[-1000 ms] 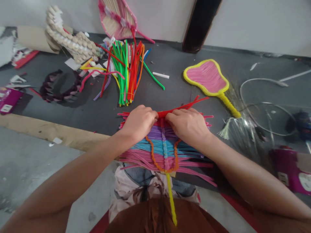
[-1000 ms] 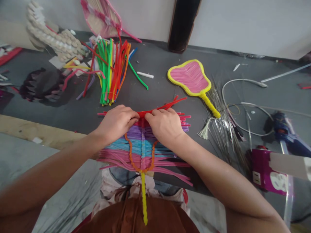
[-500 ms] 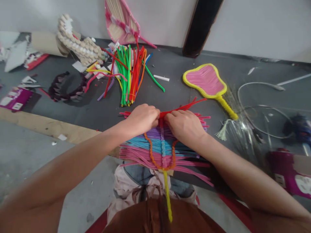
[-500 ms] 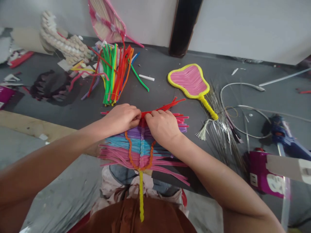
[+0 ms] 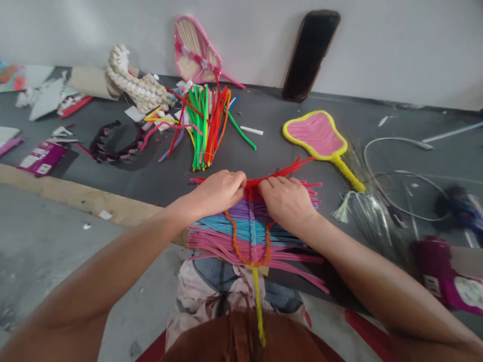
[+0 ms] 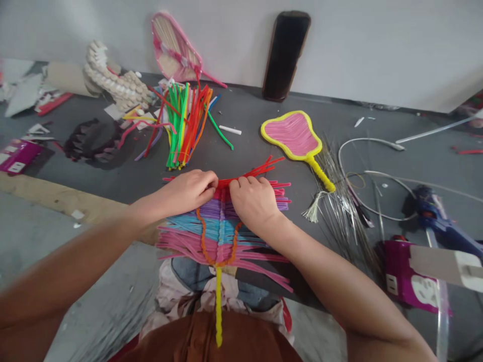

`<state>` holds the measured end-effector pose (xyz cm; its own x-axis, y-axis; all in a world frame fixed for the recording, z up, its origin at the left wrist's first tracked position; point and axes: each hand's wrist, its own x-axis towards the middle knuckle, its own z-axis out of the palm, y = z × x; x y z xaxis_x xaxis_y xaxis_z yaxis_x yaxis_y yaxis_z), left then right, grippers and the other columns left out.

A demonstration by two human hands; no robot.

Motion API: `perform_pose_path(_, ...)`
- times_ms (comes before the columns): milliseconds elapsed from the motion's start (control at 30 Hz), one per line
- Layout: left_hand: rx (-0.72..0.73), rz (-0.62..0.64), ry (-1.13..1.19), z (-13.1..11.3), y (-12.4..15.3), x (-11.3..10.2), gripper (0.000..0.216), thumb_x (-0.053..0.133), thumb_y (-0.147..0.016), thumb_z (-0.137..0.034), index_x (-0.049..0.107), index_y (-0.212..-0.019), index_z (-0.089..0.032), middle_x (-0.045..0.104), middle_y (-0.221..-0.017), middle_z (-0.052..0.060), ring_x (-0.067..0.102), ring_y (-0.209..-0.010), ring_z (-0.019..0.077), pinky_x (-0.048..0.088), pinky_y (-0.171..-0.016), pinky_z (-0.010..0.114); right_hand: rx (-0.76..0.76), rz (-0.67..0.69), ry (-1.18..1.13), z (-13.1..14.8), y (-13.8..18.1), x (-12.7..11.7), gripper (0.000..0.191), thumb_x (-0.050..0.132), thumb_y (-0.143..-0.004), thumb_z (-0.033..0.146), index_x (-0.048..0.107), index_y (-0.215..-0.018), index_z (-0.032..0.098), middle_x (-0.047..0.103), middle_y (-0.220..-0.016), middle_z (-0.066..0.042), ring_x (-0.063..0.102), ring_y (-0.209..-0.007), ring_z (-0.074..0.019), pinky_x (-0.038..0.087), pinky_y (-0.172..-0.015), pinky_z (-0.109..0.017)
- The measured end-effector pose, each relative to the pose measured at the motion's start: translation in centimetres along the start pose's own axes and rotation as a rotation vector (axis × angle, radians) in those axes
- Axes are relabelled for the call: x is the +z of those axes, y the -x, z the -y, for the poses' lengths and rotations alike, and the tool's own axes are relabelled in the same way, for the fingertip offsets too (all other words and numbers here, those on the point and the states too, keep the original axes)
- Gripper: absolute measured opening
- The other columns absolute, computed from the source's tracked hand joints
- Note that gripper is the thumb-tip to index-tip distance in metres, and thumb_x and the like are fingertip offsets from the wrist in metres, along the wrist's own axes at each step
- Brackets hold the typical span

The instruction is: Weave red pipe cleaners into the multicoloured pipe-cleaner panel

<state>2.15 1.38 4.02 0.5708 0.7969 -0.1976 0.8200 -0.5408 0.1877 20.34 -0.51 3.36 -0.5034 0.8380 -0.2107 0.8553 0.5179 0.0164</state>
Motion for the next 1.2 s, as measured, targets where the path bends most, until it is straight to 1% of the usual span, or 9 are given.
perform_pose_path(200,0.091,-0.089,0.075,0.9,1.0,1.6,0.015,0.052,-0.092,-0.015,0.062,-0.104,-0.013,0.068,-0.099,0.008,0.059,-0.096,0.0215,0.044,-0.087,0.035,-0.022,-0.049,-0.030,0.2,-0.4,0.7,0.027,0.035,-0.098,0.014,0.062,-0.104,0.013,0.070,-0.101,-0.013,0.064,-0.099,-0.0248,0.035,-0.075,-0.034)
perform_pose_path(333,0.062,-0.142,0.082,1.0,0.8,2.3,0.020,0.047,-0.091,-0.009,0.063,-0.101,-0.014,0.069,-0.095,0.007,0.059,-0.092,0.0206,0.044,-0.083,0.034,-0.038,-0.041,-0.037,-0.1,-0.2,0.4,0.027,0.037,-0.098,0.016,0.063,-0.105,0.013,0.070,-0.101,-0.013,0.063,-0.097,-0.0248,0.037,-0.077,-0.033)
perform_pose_path(500,0.041,-0.193,0.117,0.8,0.8,2.5,0.023,0.040,-0.093,-0.009,0.061,-0.101,-0.015,0.066,-0.097,0.007,0.059,-0.090,0.0201,0.044,-0.082,0.033,-0.044,0.045,0.026,-0.5,0.4,-0.8,0.025,0.042,-0.095,0.019,0.066,-0.103,0.012,0.070,-0.101,-0.016,0.063,-0.101,-0.0278,0.042,-0.083,-0.035)
perform_pose_path(700,-0.051,-0.266,0.256,1.2,1.3,2.6,0.025,0.036,-0.095,-0.011,0.058,-0.106,-0.016,0.060,-0.102,0.007,0.059,-0.092,0.0187,0.047,-0.079,0.031,0.065,0.086,0.098,0.4,-0.2,-1.1,0.028,0.037,-0.096,0.016,0.063,-0.105,0.012,0.073,-0.093,-0.017,0.069,-0.091,-0.0263,0.044,-0.073,-0.033)
perform_pose_path(800,-0.005,-0.245,0.311,1.6,1.4,2.6,0.015,0.049,-0.094,-0.020,0.059,-0.105,-0.015,0.060,-0.102,0.006,0.060,-0.094,0.0184,0.048,-0.084,0.031,0.079,0.074,0.117,1.0,-0.8,-0.9,0.028,0.036,-0.097,0.017,0.062,-0.105,0.013,0.074,-0.090,-0.017,0.070,-0.090,-0.0255,0.043,-0.074,-0.033)
perform_pose_path(900,0.075,-0.202,0.277,1.8,1.4,2.5,0.018,0.058,-0.090,-0.020,0.061,-0.106,-0.014,0.060,-0.107,0.008,0.059,-0.101,0.0200,0.047,-0.089,0.031,0.083,0.081,0.095,1.2,-1.1,-0.9,0.029,0.035,-0.099,0.022,0.062,-0.106,0.014,0.075,-0.093,-0.014,0.071,-0.090,-0.0255,0.042,-0.076,-0.033)
perform_pose_path(1000,0.110,-0.170,0.189,1.6,1.3,2.3,0.019,0.052,-0.092,-0.017,0.063,-0.106,-0.013,0.060,-0.107,0.010,0.060,-0.101,0.0212,0.047,-0.090,0.032,0.082,0.085,0.029,0.6,-0.7,-1.3,0.028,0.037,-0.099,0.025,0.061,-0.111,0.016,0.075,-0.098,-0.011,0.070,-0.094,-0.0247,0.041,-0.081,-0.034)
perform_pose_path(1100,0.124,-0.143,0.130,1.4,1.1,2.2,0.027,0.043,-0.093,-0.011,0.065,-0.108,-0.013,0.062,-0.103,0.010,0.061,-0.096,0.0209,0.048,-0.085,0.032,0.055,0.076,-0.036,-0.8,0.3,-2.0,0.031,0.047,-0.092,0.021,0.058,-0.120,0.018,0.075,-0.100,-0.008,0.069,-0.096,-0.0219,0.040,-0.085,-0.033)
perform_pose_path(1200,0.129,-0.150,0.107,1.4,1.0,2.5,0.032,0.041,-0.090,-0.005,0.065,-0.109,-0.013,0.062,-0.102,0.010,0.060,-0.094,0.0216,0.048,-0.083,0.033,0.081,0.097,-0.094,-2.2,1.6,-2.8,0.033,0.050,-0.087,0.020,0.062,-0.117,0.021,0.076,-0.097,-0.004,0.069,-0.088,-0.0186,0.041,-0.079,-0.030)
